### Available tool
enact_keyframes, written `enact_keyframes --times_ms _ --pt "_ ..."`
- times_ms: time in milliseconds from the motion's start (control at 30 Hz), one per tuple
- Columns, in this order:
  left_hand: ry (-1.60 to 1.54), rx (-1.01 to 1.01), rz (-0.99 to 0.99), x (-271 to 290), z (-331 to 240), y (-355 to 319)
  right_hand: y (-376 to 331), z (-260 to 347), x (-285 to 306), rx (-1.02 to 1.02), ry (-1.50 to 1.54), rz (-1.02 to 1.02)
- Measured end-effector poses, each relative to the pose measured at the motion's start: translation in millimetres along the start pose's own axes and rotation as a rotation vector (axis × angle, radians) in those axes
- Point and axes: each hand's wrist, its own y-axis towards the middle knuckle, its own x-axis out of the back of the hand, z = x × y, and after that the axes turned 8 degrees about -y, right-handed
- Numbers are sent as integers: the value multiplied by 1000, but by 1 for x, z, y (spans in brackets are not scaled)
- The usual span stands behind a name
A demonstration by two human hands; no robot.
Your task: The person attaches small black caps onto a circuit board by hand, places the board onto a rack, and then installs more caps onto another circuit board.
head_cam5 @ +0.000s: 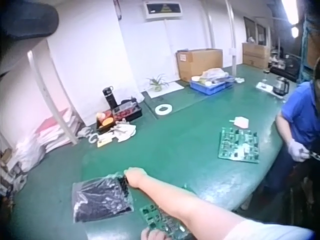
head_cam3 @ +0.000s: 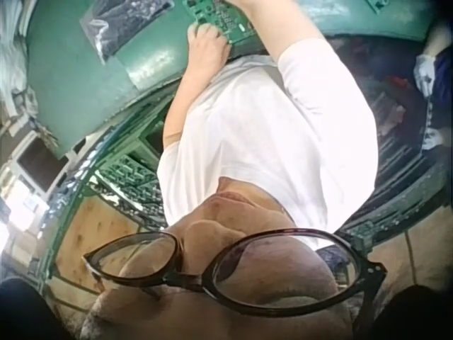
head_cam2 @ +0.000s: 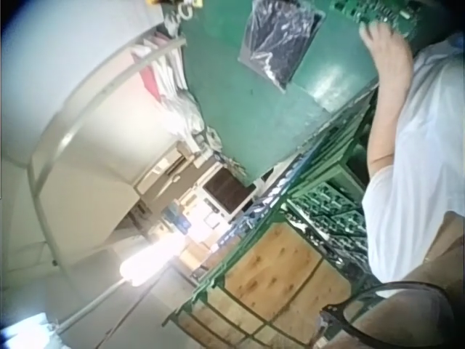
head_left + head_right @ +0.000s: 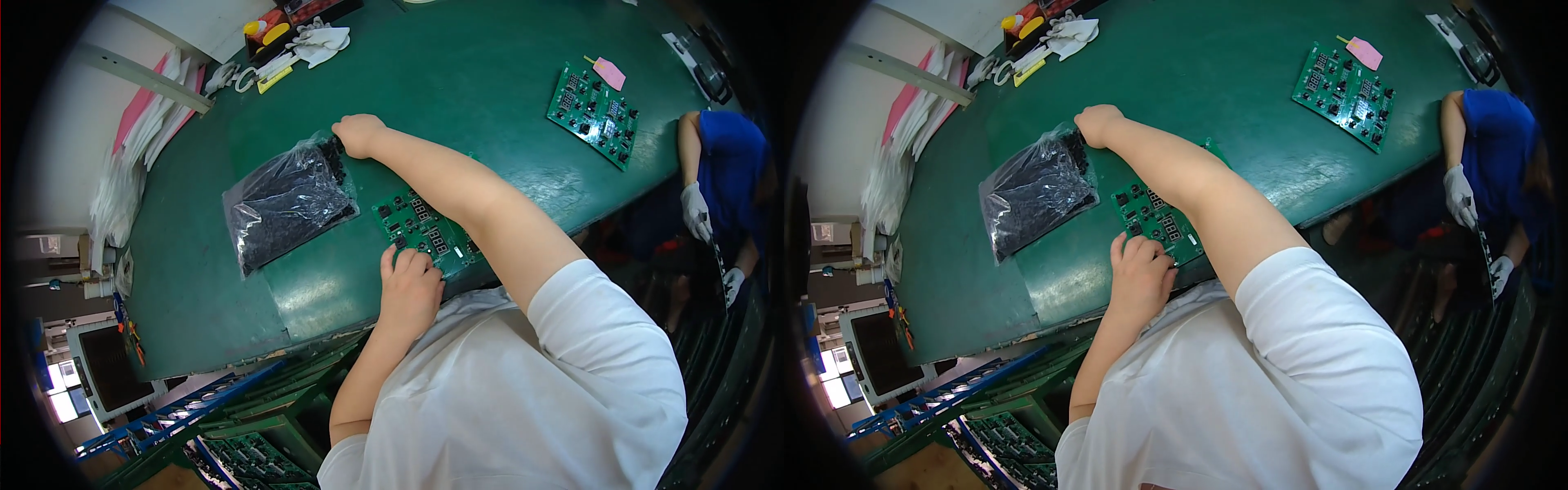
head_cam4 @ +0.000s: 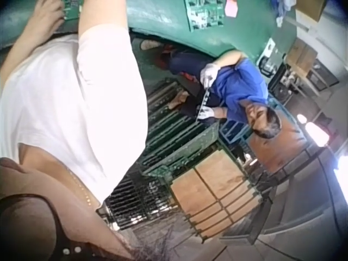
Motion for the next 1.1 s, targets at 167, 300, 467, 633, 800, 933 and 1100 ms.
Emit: enact_keyframes --times_ms 167,300,467,633,800,933,1100 --pt "10 -51 34 -3 3 4 2 1 -2 -15 22 1" --pt "-92 -50 -82 -13 6 3 7 -8 1 -66 59 70" --pt "-132 -92 -128 -20 16 -5 9 -9 7 -51 74 113" --pt "-163 -104 -181 -18 22 -6 11 -11 1 -51 44 95" --pt "-249 -152 -87 -6 30 3 8 -23 -12 -15 60 -33" --pt "-250 -122 -382 30 87 43 -3 -34 -19 -2 39 -154" --pt "181 120 -417 48 176 101 -19 -38 -23 80 104 -237"
